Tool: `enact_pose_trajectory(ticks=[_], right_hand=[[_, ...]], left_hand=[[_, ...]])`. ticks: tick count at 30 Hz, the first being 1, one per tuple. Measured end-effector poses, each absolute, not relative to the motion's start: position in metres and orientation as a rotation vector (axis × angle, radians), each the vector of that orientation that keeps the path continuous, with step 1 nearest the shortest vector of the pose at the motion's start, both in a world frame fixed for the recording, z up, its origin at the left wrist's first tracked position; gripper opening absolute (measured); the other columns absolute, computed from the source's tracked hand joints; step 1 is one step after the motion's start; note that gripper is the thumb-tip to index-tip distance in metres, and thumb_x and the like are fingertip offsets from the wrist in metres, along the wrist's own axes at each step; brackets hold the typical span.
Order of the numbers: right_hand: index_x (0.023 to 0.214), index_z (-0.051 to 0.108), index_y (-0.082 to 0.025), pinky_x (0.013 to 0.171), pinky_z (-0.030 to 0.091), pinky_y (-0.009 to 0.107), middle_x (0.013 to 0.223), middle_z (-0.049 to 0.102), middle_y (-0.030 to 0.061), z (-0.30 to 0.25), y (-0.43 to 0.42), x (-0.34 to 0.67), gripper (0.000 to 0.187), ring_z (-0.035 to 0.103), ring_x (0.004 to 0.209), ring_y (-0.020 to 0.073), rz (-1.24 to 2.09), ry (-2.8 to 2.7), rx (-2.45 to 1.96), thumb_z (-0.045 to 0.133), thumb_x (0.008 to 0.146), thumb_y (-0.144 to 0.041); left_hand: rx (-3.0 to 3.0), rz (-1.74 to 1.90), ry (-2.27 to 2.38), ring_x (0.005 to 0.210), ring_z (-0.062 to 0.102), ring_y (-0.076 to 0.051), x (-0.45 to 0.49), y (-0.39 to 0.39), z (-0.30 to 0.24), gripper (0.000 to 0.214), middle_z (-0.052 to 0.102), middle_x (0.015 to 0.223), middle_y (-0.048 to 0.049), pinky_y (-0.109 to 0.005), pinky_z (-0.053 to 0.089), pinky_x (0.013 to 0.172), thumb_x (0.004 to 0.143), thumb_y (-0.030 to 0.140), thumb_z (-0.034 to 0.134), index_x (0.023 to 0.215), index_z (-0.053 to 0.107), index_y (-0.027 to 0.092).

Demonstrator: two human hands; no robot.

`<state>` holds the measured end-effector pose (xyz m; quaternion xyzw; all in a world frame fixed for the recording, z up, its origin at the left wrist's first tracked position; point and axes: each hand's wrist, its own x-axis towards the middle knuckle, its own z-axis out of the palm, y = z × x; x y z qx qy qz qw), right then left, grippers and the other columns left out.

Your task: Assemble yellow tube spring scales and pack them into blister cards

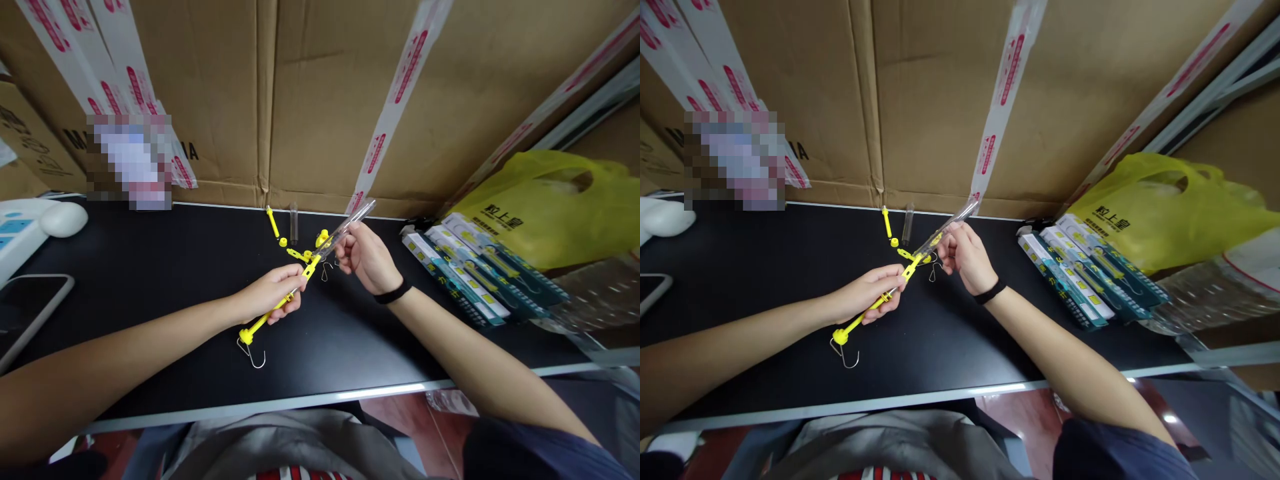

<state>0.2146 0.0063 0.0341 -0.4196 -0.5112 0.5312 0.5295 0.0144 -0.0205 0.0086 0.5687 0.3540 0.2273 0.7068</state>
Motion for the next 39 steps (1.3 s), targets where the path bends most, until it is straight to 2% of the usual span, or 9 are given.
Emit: enact_pose_trajectory(ticks=[12, 17, 20, 24, 29, 32, 34, 36, 39], right_hand=[[0.083, 0.045, -0.023, 0.036, 0.038, 0.016, 0.059, 0.052, -0.0064, 0.028, -0.004, 0.211, 0.03, 0.045, 0.045, 0.0072, 1.282, -1.409, -0.921, 0.052, 0.088, -0.051], [0.086, 0.045, -0.023, 0.036, 0.04, 0.017, 0.06, 0.055, -0.0061, 0.027, -0.007, 0.21, 0.028, 0.049, 0.045, 0.0079, 1.297, -1.418, -0.937, 0.052, 0.088, -0.049], [0.089, 0.045, -0.022, 0.037, 0.042, 0.017, 0.062, 0.059, -0.0053, 0.026, -0.008, 0.209, 0.027, 0.052, 0.046, 0.0086, 1.323, -1.446, -0.937, 0.053, 0.087, -0.048], [0.092, 0.045, -0.022, 0.038, 0.044, 0.018, 0.064, 0.06, -0.0042, 0.027, -0.008, 0.21, 0.028, 0.054, 0.048, 0.0093, 1.354, -1.476, -0.928, 0.054, 0.086, -0.048], [0.09, 0.045, -0.023, 0.038, 0.042, 0.019, 0.063, 0.057, -0.0052, 0.03, -0.006, 0.211, 0.028, 0.054, 0.047, 0.0095, 1.435, -1.404, -0.919, 0.05, 0.087, -0.05], [0.09, 0.044, -0.023, 0.038, 0.042, 0.019, 0.063, 0.056, -0.0057, 0.033, -0.005, 0.212, 0.028, 0.053, 0.047, 0.0095, 1.426, -1.395, -0.901, 0.049, 0.087, -0.05], [0.088, 0.042, -0.024, 0.038, 0.042, 0.019, 0.062, 0.054, -0.0063, 0.036, -0.005, 0.213, 0.029, 0.052, 0.047, 0.0093, 1.388, -1.393, -0.905, 0.05, 0.086, -0.052], [0.086, 0.039, -0.024, 0.038, 0.041, 0.019, 0.061, 0.052, -0.007, 0.039, -0.004, 0.214, 0.032, 0.05, 0.045, 0.0087, 1.334, -1.389, -0.934, 0.05, 0.085, -0.055], [0.087, 0.038, -0.025, 0.038, 0.041, 0.019, 0.062, 0.05, -0.0076, 0.04, -0.005, 0.216, 0.035, 0.05, 0.046, 0.0085, 1.249, -1.401, -0.955, 0.05, 0.085, -0.058]], left_hand=[[1.253, 0.523, 0.779, 0.028, 0.022, -0.003, 0.015, -0.022, 0.009, 0.023, 0.038, 0.045, 0.0115, -0.01, 0.022, 0.025, 0.094, 0.044, 0.041, 0.085, 0.039, 0.023], [1.121, 0.555, 0.843, 0.03, 0.02, -0.005, 0.017, -0.02, 0.012, 0.002, 0.037, 0.047, 0.0113, -0.01, 0.016, 0.028, 0.09, 0.026, 0.036, 0.091, 0.035, 0.025], [1.081, 0.569, 0.796, 0.034, 0.028, -0.006, 0.017, -0.019, 0.015, 0.026, 0.044, 0.051, 0.0091, -0.012, 0.022, 0.033, 0.076, 0.012, 0.034, 0.098, 0.033, 0.024], [1.135, 0.594, 0.707, 0.04, 0.036, -0.007, 0.016, -0.019, 0.014, 0.045, 0.048, 0.055, 0.0084, -0.014, 0.029, 0.04, 0.064, 0.008, 0.038, 0.107, 0.034, 0.023], [1.271, 0.631, 0.625, 0.048, 0.049, -0.006, 0.014, -0.02, 0.015, 0.062, 0.067, 0.084, 0.0001, -0.02, 0.042, 0.051, 0.074, 0.01, 0.048, 0.131, 0.027, 0.024], [1.36, 0.68, 0.646, 0.054, 0.056, -0.007, 0.013, -0.016, 0.013, 0.062, 0.068, 0.101, -0.0062, -0.024, 0.047, 0.058, 0.081, 0.017, 0.053, 0.135, 0.024, 0.023], [1.46, 0.729, 0.708, 0.059, 0.057, -0.008, 0.011, -0.012, 0.009, 0.048, 0.069, 0.095, -0.0057, -0.024, 0.048, 0.061, 0.084, 0.023, 0.056, 0.127, 0.036, 0.019], [1.577, 0.755, 0.798, 0.063, 0.058, -0.01, 0.009, -0.009, 0.005, 0.026, 0.069, 0.081, -0.004, -0.023, 0.047, 0.063, 0.085, 0.03, 0.058, 0.105, 0.054, 0.014], [1.674, 0.72, 0.868, 0.062, 0.058, -0.01, 0.008, -0.006, 0.003, 0.027, 0.066, 0.067, -0.0031, -0.021, 0.044, 0.06, 0.086, 0.038, 0.057, 0.076, 0.061, 0.013]])
